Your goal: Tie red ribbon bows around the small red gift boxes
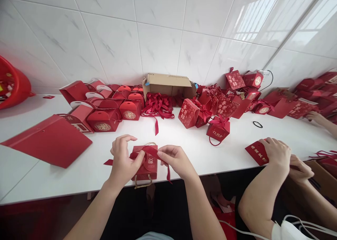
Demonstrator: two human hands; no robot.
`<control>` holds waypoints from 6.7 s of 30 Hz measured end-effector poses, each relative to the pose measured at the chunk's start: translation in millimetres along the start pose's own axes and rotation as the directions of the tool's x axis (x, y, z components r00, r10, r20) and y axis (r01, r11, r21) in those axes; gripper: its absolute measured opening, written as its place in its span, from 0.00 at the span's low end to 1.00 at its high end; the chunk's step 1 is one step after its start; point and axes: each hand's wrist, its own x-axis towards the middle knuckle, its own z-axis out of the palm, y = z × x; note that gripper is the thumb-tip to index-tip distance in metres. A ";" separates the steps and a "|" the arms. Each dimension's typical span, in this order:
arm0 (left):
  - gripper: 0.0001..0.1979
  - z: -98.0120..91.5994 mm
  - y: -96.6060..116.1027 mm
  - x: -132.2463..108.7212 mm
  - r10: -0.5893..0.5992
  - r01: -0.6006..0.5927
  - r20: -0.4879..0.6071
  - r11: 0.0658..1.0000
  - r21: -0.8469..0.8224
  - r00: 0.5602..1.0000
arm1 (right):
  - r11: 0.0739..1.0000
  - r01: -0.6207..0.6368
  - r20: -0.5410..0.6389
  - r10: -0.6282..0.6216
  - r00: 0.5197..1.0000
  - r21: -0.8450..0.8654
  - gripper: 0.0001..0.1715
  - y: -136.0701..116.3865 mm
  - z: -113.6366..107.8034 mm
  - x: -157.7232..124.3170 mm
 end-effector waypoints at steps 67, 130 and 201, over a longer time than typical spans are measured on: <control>0.07 -18.3 -45.5 -8.3 -0.130 0.350 0.423 0.795 -0.496 0.897 | 0.941 0.234 -0.230 -0.291 0.929 -0.245 0.07 32.2 63.9 20.3; 0.05 -25.5 -32.0 3.6 0.039 0.228 0.502 0.859 -0.458 0.864 | 0.619 0.193 -0.094 -0.401 0.911 -0.761 0.13 20.5 30.2 -10.5; 0.14 -35.6 -54.4 46.9 0.319 0.083 0.835 0.915 -0.395 0.449 | 0.503 0.660 0.452 -0.483 0.750 -0.557 0.22 38.4 17.2 15.4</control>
